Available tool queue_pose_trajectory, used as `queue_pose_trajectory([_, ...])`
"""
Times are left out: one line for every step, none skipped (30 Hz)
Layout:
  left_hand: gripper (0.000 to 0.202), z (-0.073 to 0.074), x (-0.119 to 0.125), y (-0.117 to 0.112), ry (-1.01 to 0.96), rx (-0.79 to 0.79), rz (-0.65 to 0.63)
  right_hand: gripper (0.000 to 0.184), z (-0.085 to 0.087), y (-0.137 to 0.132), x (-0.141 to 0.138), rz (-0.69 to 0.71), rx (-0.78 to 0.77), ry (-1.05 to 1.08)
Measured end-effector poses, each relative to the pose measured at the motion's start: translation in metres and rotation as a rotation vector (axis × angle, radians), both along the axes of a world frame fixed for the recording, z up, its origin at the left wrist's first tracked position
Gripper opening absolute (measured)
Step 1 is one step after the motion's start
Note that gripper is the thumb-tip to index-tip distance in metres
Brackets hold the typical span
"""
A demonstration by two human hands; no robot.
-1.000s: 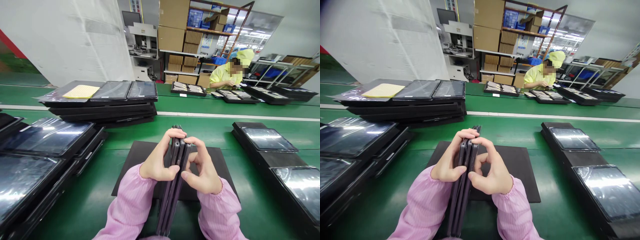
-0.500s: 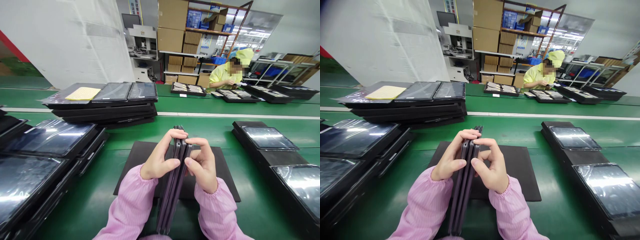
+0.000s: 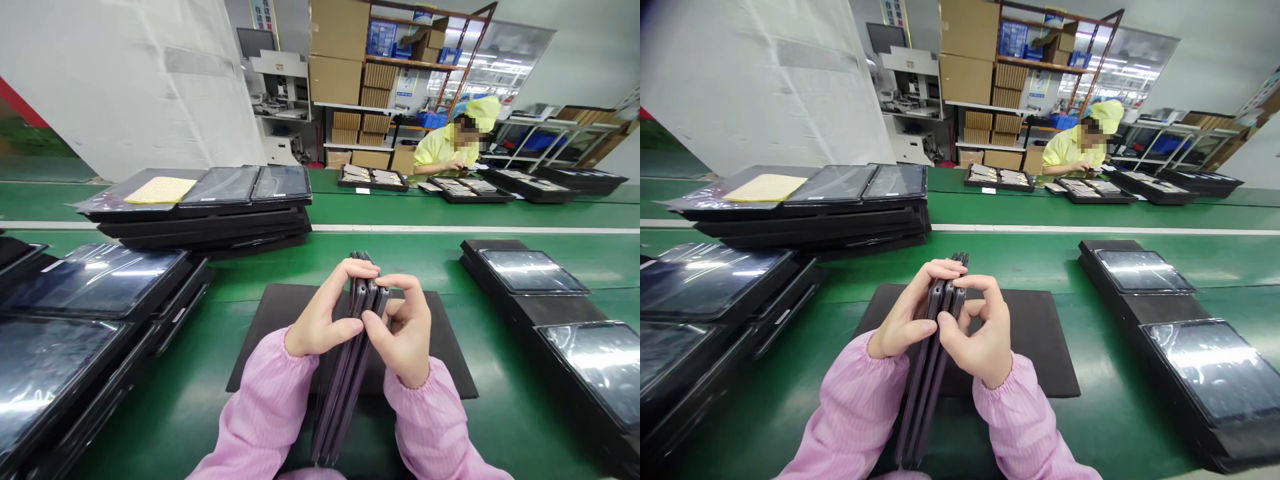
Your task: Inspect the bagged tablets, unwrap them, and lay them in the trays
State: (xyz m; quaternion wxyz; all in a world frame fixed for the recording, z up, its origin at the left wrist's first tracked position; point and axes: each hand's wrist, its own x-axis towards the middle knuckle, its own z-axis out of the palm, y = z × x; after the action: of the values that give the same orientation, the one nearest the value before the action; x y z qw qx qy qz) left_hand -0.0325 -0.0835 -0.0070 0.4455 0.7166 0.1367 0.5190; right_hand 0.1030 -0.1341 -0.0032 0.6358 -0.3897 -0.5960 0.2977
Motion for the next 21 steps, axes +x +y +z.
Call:
queue_pose_trajectory([0.052,0.000,0.000,0.000,-0.005,-0.007,0.004,0.028,0.000,0.000,0.000,-0.002,0.010,-0.014])
queue_pose_trajectory([0.050,-0.001,-0.001,0.000,-0.014,-0.015,0.006,0.028,0.000,0.001,-0.001,-0.009,0.017,-0.024])
queue_pose_trajectory([0.050,-0.001,-0.002,0.000,-0.024,-0.021,0.004,0.028,-0.001,0.001,-0.001,-0.017,0.025,-0.028])
queue_pose_trajectory([0.049,-0.001,-0.002,-0.001,-0.034,-0.025,0.003,0.028,-0.001,0.000,-0.002,-0.023,0.034,-0.030])
queue_pose_trajectory([0.049,0.000,-0.003,-0.001,-0.041,-0.025,0.003,0.028,0.000,0.000,-0.003,-0.021,0.043,-0.031])
queue_pose_trajectory([0.049,0.000,-0.004,-0.002,-0.046,-0.022,0.003,0.028,0.000,-0.001,-0.004,-0.011,0.053,-0.032])
queue_pose_trajectory([0.049,0.001,-0.004,-0.004,-0.047,-0.017,0.004,0.029,0.001,-0.001,-0.005,0.008,0.060,-0.034])
queue_pose_trajectory([0.049,0.001,-0.005,-0.005,-0.043,-0.011,0.009,0.029,0.003,-0.002,-0.006,0.024,0.065,-0.035])
queue_pose_trajectory([0.050,0.002,-0.006,-0.007,-0.032,-0.004,0.017,0.030,0.005,-0.004,-0.007,0.034,0.064,-0.040])
queue_pose_trajectory([0.051,0.003,-0.007,-0.008,-0.017,0.004,0.028,0.030,0.008,-0.005,-0.009,0.034,0.060,-0.047])
queue_pose_trajectory([0.052,0.004,-0.008,-0.010,0.000,0.011,0.045,0.030,0.010,-0.006,-0.010,0.028,0.055,-0.056])
queue_pose_trajectory([0.053,0.005,-0.009,-0.011,0.015,0.016,0.068,0.031,0.011,-0.006,-0.012,0.029,0.050,-0.066])
queue_pose_trajectory([0.057,0.006,-0.011,-0.011,0.027,0.020,0.094,0.032,0.011,-0.006,-0.013,0.054,0.048,-0.076])
queue_pose_trajectory([0.060,0.007,-0.015,-0.011,0.035,0.020,0.124,0.035,0.009,-0.004,-0.014,0.103,0.046,-0.075])
queue_pose_trajectory([0.063,0.007,-0.019,-0.010,0.044,0.016,0.157,0.041,0.004,-0.002,-0.015,0.176,0.038,-0.061])
queue_pose_trajectory([0.064,0.008,-0.025,-0.009,0.053,0.008,0.193,0.049,-0.003,0.001,-0.016,0.246,0.013,-0.032])
queue_pose_trajectory([0.063,0.008,-0.033,-0.007,0.063,-0.003,0.228,0.059,-0.013,0.005,-0.016,0.284,-0.043,0.001])
queue_pose_trajectory([0.060,0.007,-0.041,-0.005,0.068,-0.013,0.258,0.070,-0.024,0.010,-0.017,0.292,-0.121,0.035])
queue_pose_trajectory([0.057,0.005,-0.050,-0.003,0.061,-0.025,0.282,0.080,-0.038,0.015,-0.018,0.250,-0.221,0.057])
queue_pose_trajectory([0.054,0.003,-0.059,0.000,0.036,-0.037,0.301,0.088,-0.051,0.021,-0.019,0.185,-0.331,0.061])
queue_pose_trajectory([0.053,0.000,-0.067,0.002,-0.008,-0.054,0.312,0.092,-0.065,0.028,-0.021,0.160,-0.408,0.053])
